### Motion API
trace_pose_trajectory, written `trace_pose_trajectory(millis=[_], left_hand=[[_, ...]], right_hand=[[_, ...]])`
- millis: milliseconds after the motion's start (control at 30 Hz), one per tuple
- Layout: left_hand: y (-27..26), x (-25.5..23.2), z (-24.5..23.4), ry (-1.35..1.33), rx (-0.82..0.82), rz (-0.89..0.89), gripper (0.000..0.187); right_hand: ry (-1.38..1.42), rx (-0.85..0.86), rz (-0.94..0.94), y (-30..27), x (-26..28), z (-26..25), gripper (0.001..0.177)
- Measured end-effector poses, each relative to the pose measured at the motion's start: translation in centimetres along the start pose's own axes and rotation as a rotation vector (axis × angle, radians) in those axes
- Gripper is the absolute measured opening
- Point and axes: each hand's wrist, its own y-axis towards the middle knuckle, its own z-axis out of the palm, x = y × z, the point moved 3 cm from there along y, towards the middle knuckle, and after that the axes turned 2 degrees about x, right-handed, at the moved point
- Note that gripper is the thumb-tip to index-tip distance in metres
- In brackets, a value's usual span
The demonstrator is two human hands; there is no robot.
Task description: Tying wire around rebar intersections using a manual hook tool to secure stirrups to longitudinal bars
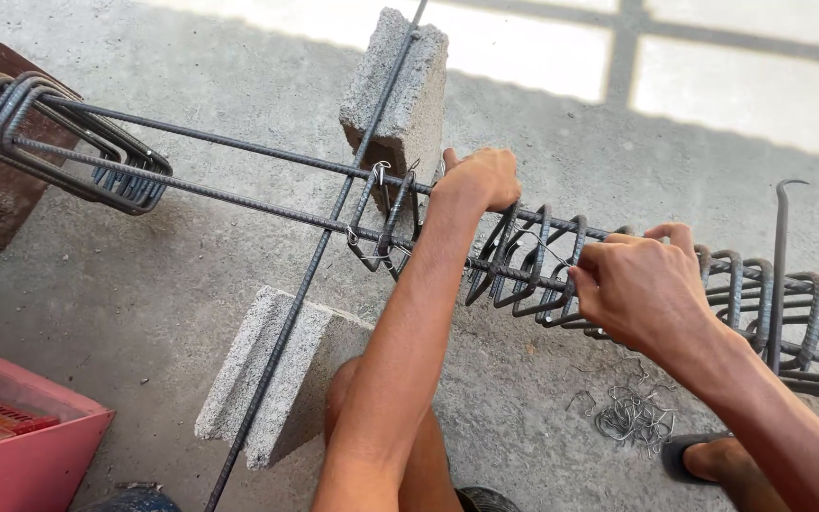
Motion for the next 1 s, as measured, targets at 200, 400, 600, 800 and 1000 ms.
trace_pose_trajectory(millis=[200,400,600,800,1000], left_hand=[[0.6,0.2,0.6,-0.007,-0.007,-0.008,0.039],[-0.5,-0.7,0.5,-0.021,-0.009,-0.014,0.039],[-2.5,-2.0,-1.3,-0.011,-0.076,-0.047,0.040],[-1.6,-1.5,-0.8,-0.022,0.042,-0.112,0.044],[-0.3,-0.7,-0.2,-0.070,0.000,-0.076,0.038]], right_hand=[[0.054,-0.104,-0.062,1.8,1.9,1.0,0.024],[0.092,-0.254,-0.145,3.0,2.7,3.1,0.024],[0.082,-0.371,-0.220,3.9,3.4,3.2,0.024],[0.118,-0.366,-0.221,4.6,3.6,3.7,0.023],[0.064,-0.344,-0.246,5.1,3.7,5.0,0.025]])
